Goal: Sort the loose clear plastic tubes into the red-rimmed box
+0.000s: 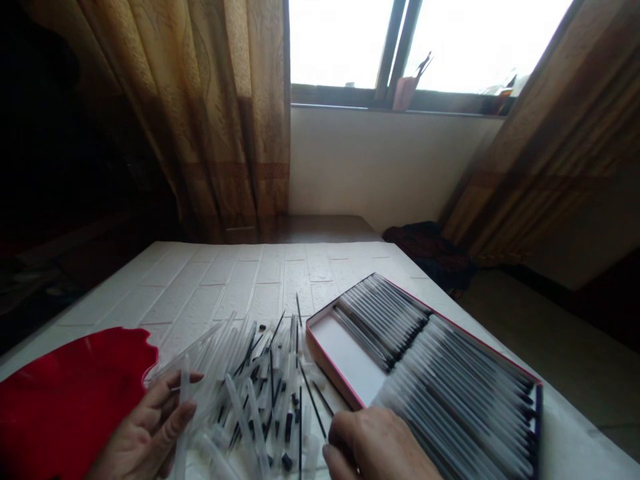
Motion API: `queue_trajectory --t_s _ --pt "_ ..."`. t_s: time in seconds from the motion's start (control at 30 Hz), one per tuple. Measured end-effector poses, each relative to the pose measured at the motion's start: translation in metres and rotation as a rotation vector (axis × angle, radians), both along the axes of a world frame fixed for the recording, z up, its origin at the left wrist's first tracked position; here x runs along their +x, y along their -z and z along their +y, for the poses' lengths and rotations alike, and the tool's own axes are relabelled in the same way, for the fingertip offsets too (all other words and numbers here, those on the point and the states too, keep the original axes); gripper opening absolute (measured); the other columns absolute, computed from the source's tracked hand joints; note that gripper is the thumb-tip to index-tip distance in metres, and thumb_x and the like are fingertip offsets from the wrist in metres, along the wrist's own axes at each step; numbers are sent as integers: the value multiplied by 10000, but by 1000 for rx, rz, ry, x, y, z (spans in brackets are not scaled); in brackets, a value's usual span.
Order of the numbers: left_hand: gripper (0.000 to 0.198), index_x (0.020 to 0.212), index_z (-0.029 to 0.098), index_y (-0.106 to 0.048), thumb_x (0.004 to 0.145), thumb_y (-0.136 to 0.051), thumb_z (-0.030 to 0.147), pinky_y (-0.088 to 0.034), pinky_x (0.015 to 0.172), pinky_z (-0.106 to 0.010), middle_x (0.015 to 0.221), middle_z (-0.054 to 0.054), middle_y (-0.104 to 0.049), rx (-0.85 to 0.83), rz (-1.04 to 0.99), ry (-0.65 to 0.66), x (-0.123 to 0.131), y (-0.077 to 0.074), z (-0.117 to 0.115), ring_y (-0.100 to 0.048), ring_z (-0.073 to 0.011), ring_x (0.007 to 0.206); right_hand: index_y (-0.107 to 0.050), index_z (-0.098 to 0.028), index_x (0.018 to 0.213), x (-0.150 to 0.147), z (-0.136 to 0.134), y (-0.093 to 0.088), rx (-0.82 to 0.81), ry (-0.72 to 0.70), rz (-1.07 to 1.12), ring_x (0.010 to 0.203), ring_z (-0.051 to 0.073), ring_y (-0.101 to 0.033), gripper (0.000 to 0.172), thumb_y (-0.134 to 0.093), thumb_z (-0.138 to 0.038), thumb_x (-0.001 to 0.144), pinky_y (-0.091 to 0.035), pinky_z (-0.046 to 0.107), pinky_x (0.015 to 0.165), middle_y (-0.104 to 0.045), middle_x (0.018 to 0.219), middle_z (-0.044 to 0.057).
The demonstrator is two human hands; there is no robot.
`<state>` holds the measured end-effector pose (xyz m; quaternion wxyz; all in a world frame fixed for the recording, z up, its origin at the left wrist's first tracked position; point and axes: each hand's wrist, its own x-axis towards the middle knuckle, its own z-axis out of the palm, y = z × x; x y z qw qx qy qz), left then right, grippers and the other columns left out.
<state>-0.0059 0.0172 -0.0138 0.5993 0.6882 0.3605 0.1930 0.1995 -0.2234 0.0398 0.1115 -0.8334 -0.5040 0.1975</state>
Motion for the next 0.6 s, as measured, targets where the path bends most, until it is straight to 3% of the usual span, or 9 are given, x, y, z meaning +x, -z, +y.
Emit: queue_trajectory --t_s 0.1,0.23,0.43,0.53,0.6 --pt "508 1206 306 -599 816 -653 627 -532 556 -198 654 74 -629 307 108 157 -2 2 3 -668 -145 582 -747 -222 691 -2 6 7 -97 68 -74 633 219 -737 266 -539 -187 854 -353 264 537 -783 683 63" --pt "475 1348 330 -475 925 -569 526 -501 548 -144 691 113 -656 638 165 262 -3 2 6 -670 -95 537 -770 -219 692 -9 12 26 -142 80 -221 713 301 -780 292 -544 -219 876 -339 299 517 -800 718 109" --pt "491 1453 408 -232 1018 -456 450 -473 514 -80 796 152 -664 807 164 369 -6 -3 7 -638 -32 500 -680 -260 569 -9 9 57 94 81 -415 532 262 -749 302 -620 -331 856 -254 318 448 -744 553 36" --pt "492 1444 370 -293 1003 -485 474 -512 575 -90 810 119 -697 942 135 314 -9 -3 5 -684 -55 568 -597 -264 581 -10 11 64 214 93 -462 482 236 -721 260 -636 -326 831 -257 320 440 -705 518 -9" --pt "535 1435 346 -370 959 -547 514 -562 733 -156 967 43 -750 1153 102 314 -11 1 1 -751 -119 811 -574 -265 635 -12 14 62 269 85 -449 494 217 -715 202 -644 -303 820 -296 310 445 -699 544 -31"
